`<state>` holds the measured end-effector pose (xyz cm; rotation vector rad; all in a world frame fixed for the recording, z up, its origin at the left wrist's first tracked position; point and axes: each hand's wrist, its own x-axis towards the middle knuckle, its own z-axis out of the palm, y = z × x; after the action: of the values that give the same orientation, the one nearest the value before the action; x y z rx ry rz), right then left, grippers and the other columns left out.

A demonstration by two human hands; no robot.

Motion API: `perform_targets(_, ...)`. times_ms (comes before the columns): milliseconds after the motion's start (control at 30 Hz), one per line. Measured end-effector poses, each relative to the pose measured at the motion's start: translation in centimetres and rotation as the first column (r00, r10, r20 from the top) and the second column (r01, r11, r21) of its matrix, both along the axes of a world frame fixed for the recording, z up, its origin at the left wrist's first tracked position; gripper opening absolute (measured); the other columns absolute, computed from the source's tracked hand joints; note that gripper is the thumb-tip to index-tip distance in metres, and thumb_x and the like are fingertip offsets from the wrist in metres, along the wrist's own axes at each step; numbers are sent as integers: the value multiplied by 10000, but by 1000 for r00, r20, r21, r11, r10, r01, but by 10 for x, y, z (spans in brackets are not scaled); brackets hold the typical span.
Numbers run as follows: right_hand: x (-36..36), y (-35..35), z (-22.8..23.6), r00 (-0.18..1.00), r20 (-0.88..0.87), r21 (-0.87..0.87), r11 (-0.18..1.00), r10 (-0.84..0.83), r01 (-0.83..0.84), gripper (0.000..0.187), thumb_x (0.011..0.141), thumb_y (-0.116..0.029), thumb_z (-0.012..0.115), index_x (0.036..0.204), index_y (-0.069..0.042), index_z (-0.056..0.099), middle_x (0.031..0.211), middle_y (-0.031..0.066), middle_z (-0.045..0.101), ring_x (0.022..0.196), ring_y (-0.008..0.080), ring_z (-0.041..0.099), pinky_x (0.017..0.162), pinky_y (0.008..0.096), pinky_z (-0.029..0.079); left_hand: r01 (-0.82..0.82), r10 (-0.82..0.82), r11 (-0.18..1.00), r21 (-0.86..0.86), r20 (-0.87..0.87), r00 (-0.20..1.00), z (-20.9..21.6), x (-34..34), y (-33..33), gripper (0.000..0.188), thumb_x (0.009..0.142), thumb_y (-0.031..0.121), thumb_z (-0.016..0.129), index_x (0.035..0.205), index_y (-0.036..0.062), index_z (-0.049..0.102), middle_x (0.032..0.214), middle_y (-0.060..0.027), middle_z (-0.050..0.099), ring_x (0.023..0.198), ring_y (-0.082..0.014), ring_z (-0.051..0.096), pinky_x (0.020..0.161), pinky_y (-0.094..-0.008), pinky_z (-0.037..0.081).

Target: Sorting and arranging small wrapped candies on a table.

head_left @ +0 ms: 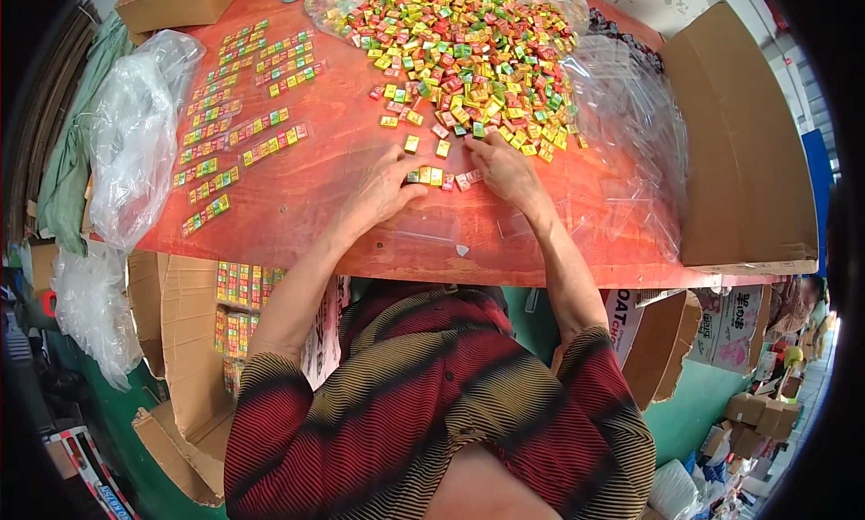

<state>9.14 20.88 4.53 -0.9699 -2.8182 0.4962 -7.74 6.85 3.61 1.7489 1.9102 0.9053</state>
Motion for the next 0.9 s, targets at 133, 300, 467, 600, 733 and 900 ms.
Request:
perform_targets(133,16,-20,13,989,-145,-61,998,13,-22,348,794,-173,580,1130,-102,526,993,118,525,906,296,552,754,360,451,-7,11,997,-80,45,999,2,-10,-7,458,702,113,664,1141,80,537,1026,-120,504,944,-278,519,802,-357,423)
perform_targets(300,23,-25,9,988,-130,-143,984,87,-105,403,741,-103,617,1128,-79,508,1028,120,513,943,305,538,777,361,443,30,-28,996,-81,31,999,5,-10,-3,482,687,87,667,1146,64,520,1057,-118,502,971,-279,514,810,-345,422)
perform_targets(467,25,-16,-9,985,-130,-104,986,114,-128,354,732,-79,617,1072,-49,523,1054,129,514,948,309,532,781,365,440,10,-9,999,-38,16,1000,5,-6,-4,446,689,71,659,1116,54,532,1035,-110,514,946,-280,524,796,-350,428)
perform_targets(600,24,-17,-18,983,-184,-71,997,0,-13,207,756,-128,611,937,-34,571,934,139,573,849,328,555,720,387,449,10,-9,999,-39,14,1000,4,-5,-3,418,698,54,647,1101,47,536,1016,-112,517,916,-282,534,774,-356,433)
perform_targets(733,20,-27,-8,993,-102,-58,997,-60,54,204,755,-204,633,855,-31,590,791,138,592,753,337,570,666,405,451,-17,18,999,-33,9,1000,-1,-3,-2,412,698,48,645,1096,43,537,997,-117,516,895,-284,539,758,-359,433)
perform_targets(900,18,-28,7,998,-53,-100,994,-36,30,313,713,-183,668,962,-38,545,955,158,544,833,334,559,676,405,455,-35,35,998,-44,0,999,2,-1,-3,412,698,62,651,1094,41,541,988,-123,513,909,-287,530,758,-358,430)
